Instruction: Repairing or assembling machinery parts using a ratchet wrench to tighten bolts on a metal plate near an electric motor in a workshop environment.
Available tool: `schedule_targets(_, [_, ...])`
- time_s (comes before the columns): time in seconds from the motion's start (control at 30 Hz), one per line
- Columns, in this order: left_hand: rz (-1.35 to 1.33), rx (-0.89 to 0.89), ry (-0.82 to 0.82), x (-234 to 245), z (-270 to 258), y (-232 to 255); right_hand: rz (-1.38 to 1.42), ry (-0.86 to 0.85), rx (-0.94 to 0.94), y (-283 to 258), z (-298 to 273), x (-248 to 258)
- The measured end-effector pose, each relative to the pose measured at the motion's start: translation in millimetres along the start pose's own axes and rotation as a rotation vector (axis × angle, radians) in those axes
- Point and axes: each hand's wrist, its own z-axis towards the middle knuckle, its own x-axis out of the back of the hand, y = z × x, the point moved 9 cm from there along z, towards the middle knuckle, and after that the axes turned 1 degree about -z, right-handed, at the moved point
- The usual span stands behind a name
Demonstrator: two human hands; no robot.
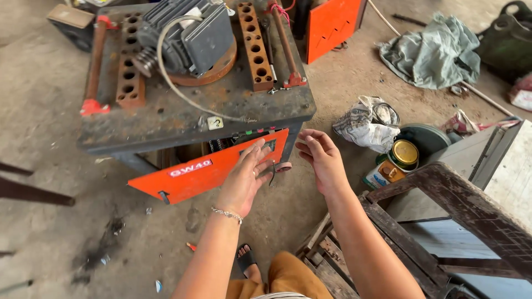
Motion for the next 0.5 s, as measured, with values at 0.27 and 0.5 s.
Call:
schedule_targets(0.27, [0.116,-0.014,-0.037,25.6,122.5,22.7,-0.095,0.075,-0.018,36.1,124.0,-6.5])
schedule_targets(0.5, [0.207,0.034,0.053,30.8,214.1,56.4,-0.188,0.059,-0.072,49.6,252.3,-19.5])
